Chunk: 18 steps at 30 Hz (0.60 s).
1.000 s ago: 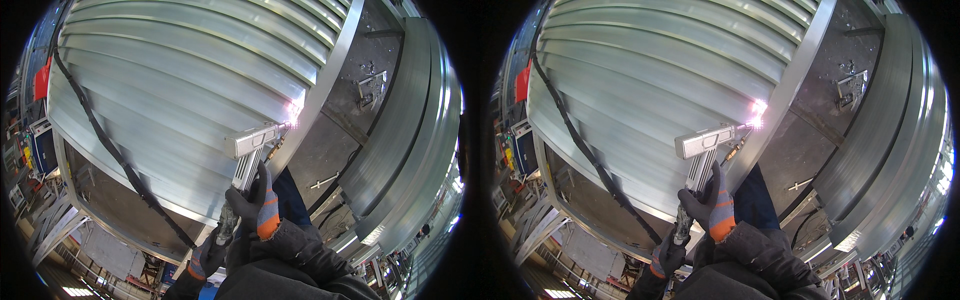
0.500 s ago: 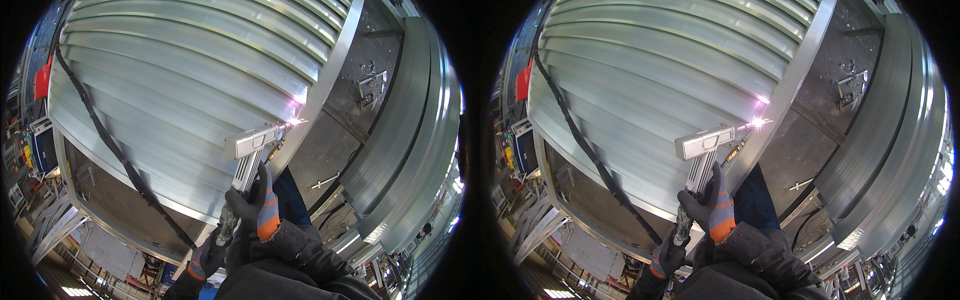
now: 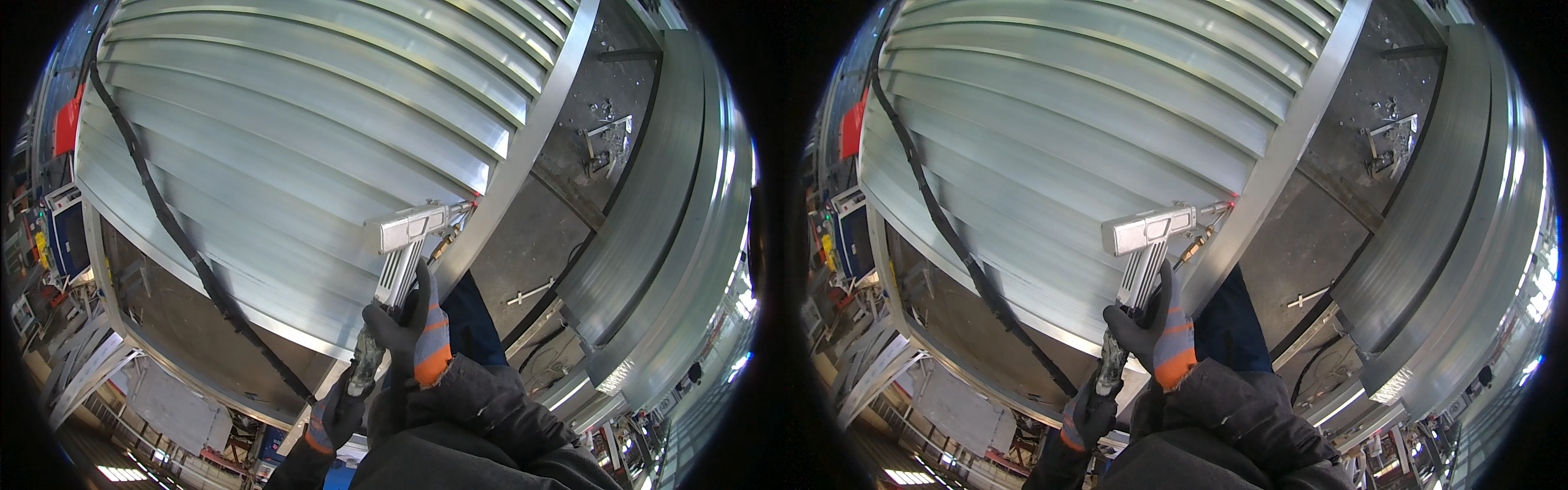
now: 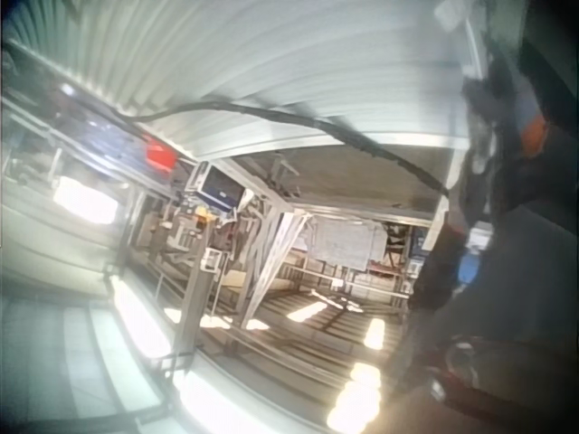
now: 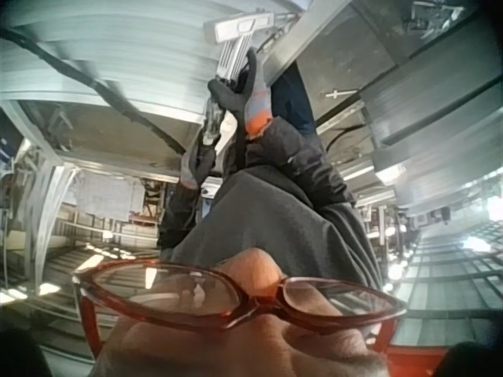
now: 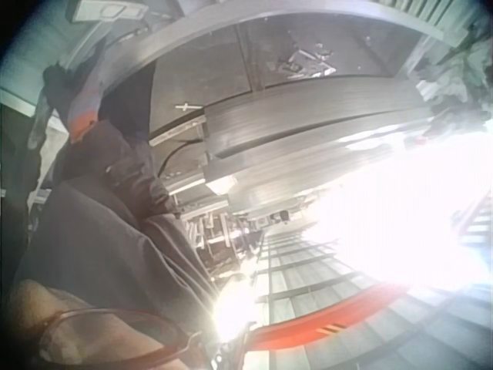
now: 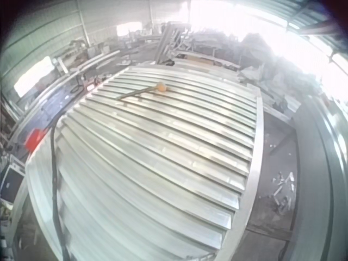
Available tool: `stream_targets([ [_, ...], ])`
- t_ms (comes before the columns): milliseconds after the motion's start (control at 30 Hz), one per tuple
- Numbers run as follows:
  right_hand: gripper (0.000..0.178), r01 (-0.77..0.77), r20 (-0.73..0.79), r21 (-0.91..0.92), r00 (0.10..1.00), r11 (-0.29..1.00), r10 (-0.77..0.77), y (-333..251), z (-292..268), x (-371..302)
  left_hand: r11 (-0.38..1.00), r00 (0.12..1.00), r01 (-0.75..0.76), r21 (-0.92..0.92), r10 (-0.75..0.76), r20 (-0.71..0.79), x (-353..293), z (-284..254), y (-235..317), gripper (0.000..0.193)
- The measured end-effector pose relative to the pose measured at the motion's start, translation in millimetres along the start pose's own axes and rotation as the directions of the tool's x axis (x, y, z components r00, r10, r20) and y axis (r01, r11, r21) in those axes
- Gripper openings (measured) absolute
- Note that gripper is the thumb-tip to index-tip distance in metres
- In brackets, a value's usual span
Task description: The person positions a metal panel on a workbench, then uses a welding torch to join it to a larger metal structure. They repeatedly weld along seams, repositioning the panel as needed to complete the assembly.
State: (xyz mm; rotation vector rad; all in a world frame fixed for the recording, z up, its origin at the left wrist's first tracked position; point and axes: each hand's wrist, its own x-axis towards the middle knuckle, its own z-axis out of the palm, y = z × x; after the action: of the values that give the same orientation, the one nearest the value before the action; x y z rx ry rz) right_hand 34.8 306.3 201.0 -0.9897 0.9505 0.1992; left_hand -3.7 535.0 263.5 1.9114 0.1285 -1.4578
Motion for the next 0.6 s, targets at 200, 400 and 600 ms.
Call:
stream_targets([
  [200,0.090,0.051,-0.051,0.009,0.997,0.999,-0.051,8,3,3,0.994,1.000,-0.006,-0.114,0.003,-0.028,4,6,1,0.055],
  [400,0.092,0.018,-0.045,-0.026,0.999,0.999,-0.019,11,1,2,0.998,1.000,-0.023,-0.055,0.023,0.001,5,5,4,0.063],
  [600,0.088,0.016,-0.017,0.039,1.000,0.999,-0.015,1,3,0,0.989,0.990,-0.139,0.054,0.140,-0.027,7,4,-1,0.063],
])
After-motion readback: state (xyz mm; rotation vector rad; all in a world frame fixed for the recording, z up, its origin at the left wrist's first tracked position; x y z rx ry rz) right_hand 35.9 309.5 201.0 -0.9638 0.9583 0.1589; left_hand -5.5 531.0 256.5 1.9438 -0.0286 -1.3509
